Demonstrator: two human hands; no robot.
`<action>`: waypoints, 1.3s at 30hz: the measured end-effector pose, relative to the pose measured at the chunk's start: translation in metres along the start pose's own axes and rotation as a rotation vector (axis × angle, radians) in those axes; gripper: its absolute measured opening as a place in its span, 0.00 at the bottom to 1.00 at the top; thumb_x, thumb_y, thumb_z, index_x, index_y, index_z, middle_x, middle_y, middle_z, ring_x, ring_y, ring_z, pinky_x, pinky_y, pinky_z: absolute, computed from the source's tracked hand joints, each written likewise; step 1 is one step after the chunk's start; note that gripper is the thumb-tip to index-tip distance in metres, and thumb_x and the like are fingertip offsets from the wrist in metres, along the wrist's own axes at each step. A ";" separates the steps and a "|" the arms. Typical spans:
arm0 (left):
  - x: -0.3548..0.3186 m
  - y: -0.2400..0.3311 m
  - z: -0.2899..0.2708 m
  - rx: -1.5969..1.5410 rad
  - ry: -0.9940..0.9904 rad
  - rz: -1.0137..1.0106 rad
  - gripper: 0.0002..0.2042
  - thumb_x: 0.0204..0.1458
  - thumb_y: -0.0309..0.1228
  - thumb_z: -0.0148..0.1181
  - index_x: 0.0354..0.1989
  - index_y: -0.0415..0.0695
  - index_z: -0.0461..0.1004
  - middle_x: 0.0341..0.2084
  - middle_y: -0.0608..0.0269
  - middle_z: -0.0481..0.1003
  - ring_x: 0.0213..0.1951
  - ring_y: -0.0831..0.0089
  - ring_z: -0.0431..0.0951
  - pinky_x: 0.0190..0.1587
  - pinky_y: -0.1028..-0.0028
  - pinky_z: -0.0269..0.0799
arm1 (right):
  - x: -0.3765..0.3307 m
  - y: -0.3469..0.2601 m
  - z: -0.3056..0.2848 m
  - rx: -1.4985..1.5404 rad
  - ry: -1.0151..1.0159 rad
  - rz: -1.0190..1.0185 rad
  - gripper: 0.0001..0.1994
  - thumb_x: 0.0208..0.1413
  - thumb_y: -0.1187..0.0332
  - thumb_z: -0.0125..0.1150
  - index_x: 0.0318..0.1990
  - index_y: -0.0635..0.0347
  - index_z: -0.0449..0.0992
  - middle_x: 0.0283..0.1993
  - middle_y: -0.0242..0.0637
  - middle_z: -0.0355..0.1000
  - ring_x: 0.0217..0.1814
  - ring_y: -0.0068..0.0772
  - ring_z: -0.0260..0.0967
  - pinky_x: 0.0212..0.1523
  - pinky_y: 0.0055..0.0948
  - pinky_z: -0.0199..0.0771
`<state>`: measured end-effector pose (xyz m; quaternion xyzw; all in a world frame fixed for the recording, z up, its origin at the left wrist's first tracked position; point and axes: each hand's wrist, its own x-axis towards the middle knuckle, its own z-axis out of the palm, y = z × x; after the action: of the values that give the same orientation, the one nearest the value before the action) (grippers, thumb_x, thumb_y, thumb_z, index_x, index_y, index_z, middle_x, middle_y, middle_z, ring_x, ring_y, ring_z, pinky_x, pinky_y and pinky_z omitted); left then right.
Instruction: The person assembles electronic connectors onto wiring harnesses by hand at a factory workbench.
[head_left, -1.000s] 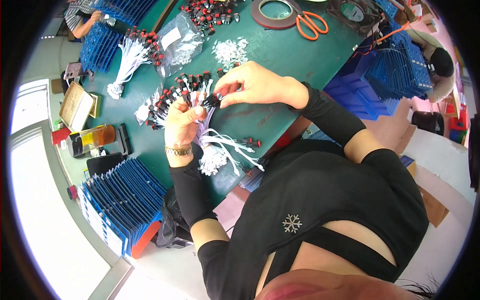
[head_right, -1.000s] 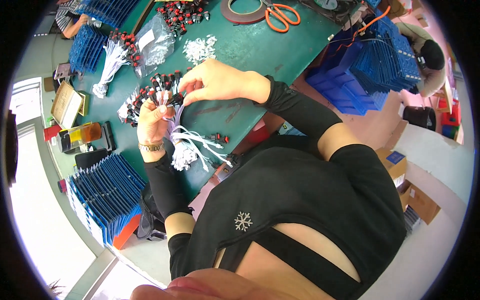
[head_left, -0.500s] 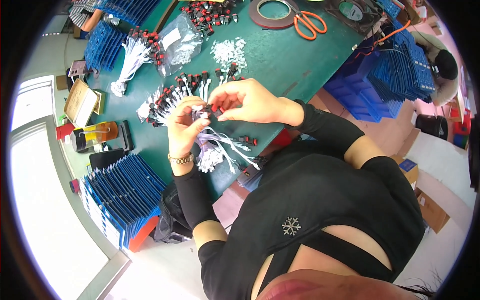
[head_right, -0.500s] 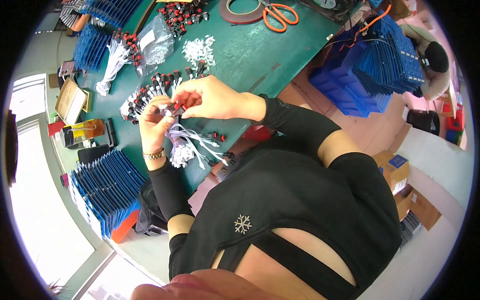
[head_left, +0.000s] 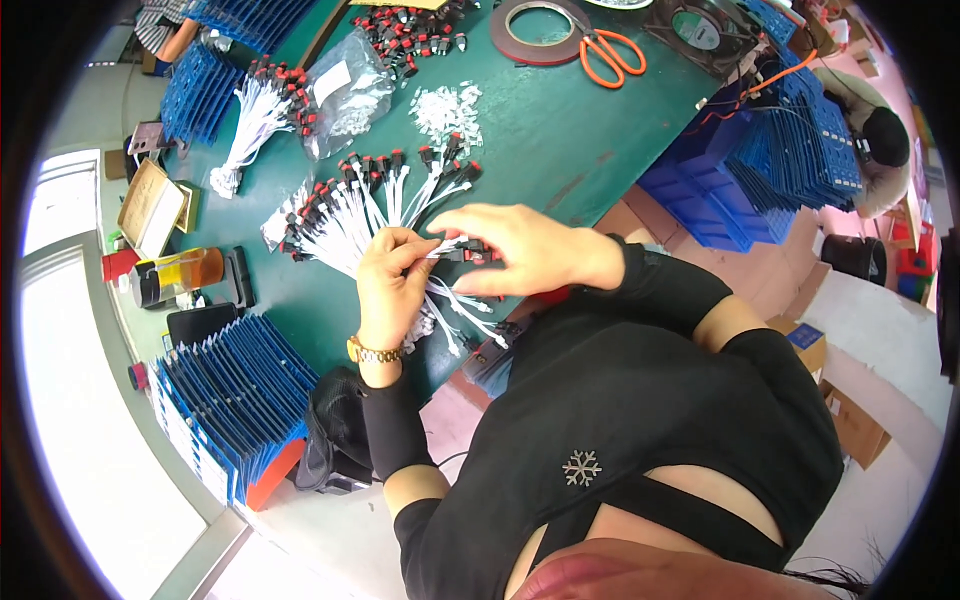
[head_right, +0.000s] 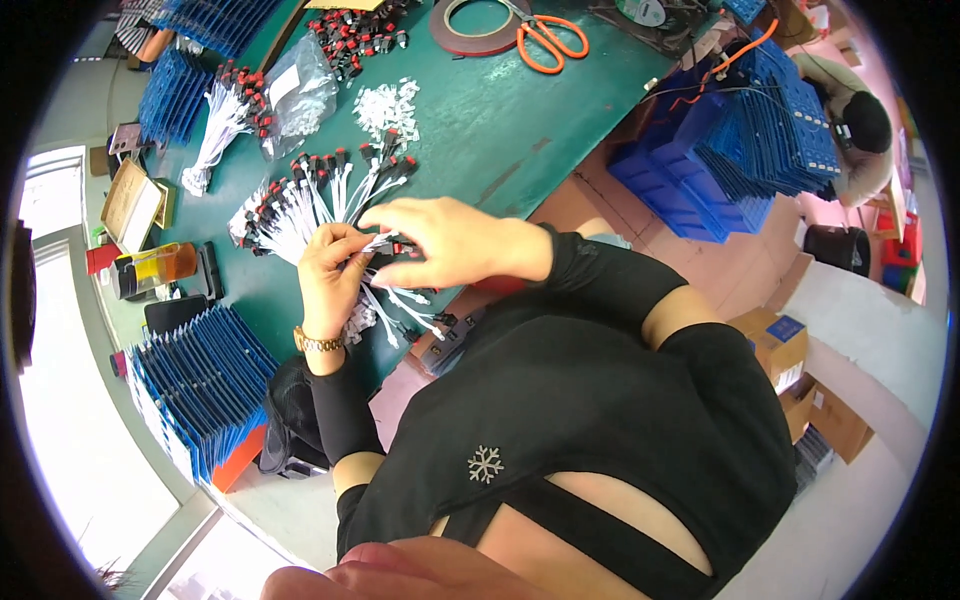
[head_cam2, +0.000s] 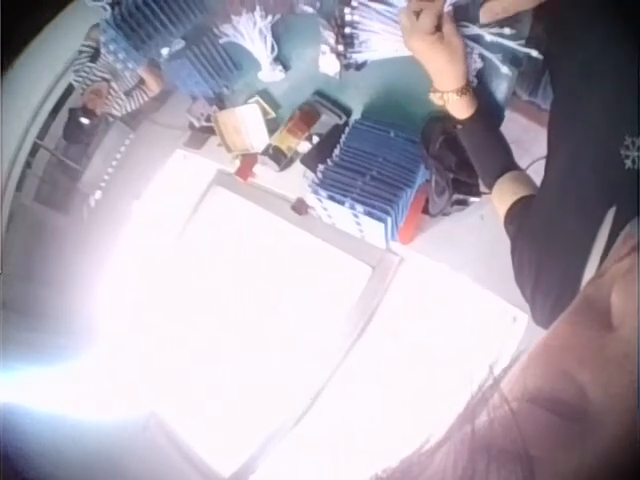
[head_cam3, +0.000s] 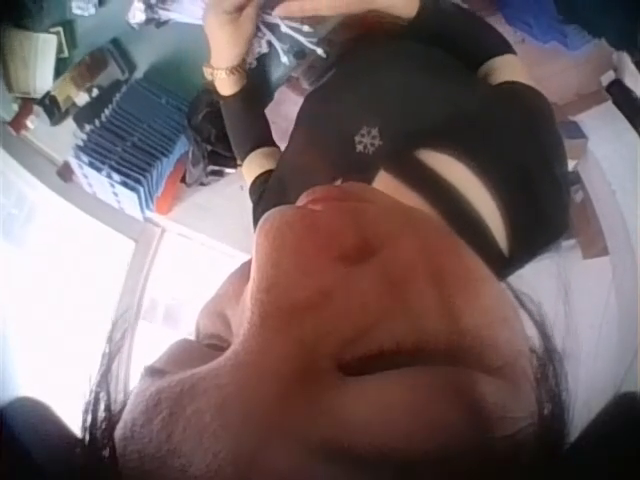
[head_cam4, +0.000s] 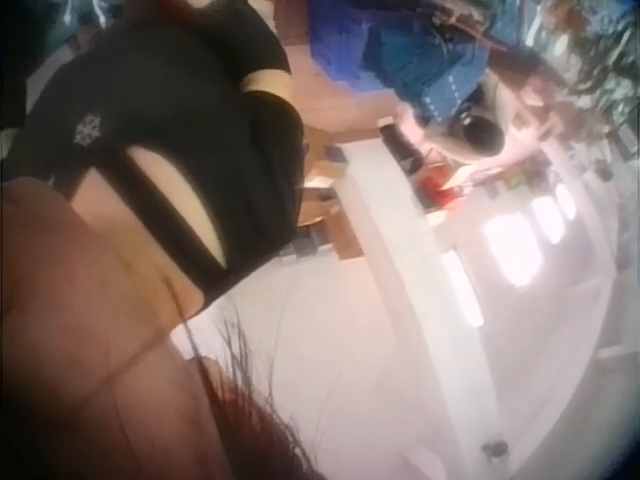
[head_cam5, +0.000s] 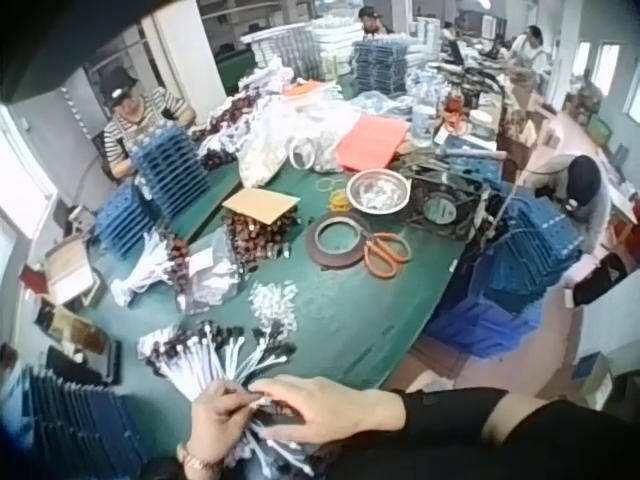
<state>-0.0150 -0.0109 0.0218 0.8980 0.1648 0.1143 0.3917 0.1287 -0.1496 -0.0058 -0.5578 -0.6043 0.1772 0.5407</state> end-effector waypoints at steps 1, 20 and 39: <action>-0.001 0.002 0.001 0.059 0.014 -0.007 0.08 0.37 0.16 0.59 0.29 0.39 0.77 0.29 0.59 0.71 0.32 0.69 0.71 0.33 0.76 0.66 | 0.003 -0.014 0.000 0.030 -0.163 0.214 0.28 0.46 0.56 0.60 0.50 0.64 0.64 0.38 0.47 0.68 0.32 0.46 0.69 0.32 0.37 0.71; 0.070 0.003 0.021 0.326 -0.179 -0.173 0.10 0.38 0.26 0.59 0.28 0.34 0.69 0.17 0.48 0.72 0.23 0.51 0.73 0.28 0.63 0.68 | -0.028 -0.023 0.045 -0.045 -0.101 0.001 0.20 0.45 0.68 0.60 0.45 0.68 0.66 0.31 0.43 0.67 0.26 0.43 0.69 0.25 0.34 0.71; 0.057 -0.039 -0.004 -1.627 0.066 -0.409 0.17 0.58 0.31 0.44 0.52 0.33 0.60 0.33 0.62 0.64 0.22 0.83 0.57 0.21 0.82 0.56 | -0.030 -0.021 0.039 -0.192 -0.359 -0.252 0.25 0.47 0.57 0.58 0.50 0.64 0.67 0.40 0.41 0.69 0.33 0.35 0.70 0.31 0.28 0.72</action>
<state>0.0283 0.0384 -0.0003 0.2843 0.2018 0.1505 0.9251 0.0792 -0.1673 -0.0160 -0.4862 -0.7697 0.1463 0.3870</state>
